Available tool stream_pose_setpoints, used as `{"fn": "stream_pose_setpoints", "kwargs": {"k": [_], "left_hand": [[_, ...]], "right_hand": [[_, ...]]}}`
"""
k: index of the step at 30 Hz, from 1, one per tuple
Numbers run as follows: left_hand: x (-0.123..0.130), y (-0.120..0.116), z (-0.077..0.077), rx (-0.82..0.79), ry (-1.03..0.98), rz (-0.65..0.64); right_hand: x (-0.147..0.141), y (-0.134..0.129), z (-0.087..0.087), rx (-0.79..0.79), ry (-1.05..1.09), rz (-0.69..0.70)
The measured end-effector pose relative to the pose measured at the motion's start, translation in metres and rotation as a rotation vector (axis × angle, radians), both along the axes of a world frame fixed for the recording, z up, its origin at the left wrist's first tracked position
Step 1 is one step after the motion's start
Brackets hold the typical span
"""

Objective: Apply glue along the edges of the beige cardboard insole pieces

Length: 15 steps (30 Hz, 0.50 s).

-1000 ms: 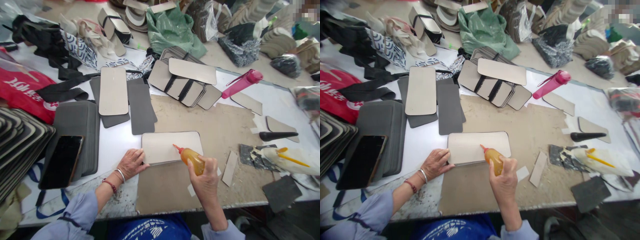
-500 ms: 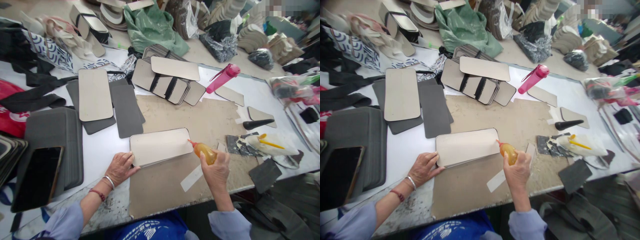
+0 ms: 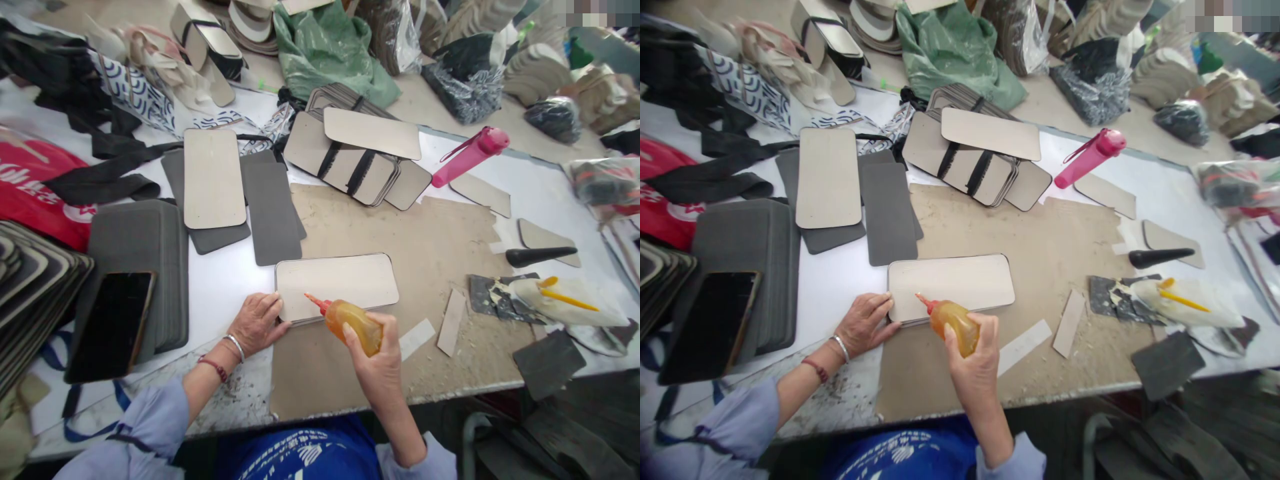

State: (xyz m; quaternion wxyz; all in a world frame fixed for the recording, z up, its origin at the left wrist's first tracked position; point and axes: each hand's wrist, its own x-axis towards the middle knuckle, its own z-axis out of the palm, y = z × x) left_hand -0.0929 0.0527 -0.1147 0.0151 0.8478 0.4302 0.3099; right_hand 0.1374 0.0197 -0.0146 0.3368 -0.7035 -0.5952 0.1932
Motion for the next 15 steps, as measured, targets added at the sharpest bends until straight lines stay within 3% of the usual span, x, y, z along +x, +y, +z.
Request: {"fn": "stream_pose_setpoints", "kwargs": {"k": [4,10,15], "left_hand": [[0.000,-0.001,0.000,-0.040,-0.012,0.005],[0.000,-0.001,0.001,-0.037,0.001,-0.005],[0.000,0.000,0.001,-0.033,0.009,-0.017]], "right_hand": [[0.008,-0.013,0.004,0.029,-0.056,0.045],[-0.007,-0.017,0.003,0.096,-0.127,0.208],[0.021,-0.013,0.003,0.130,-0.270,0.101]]}}
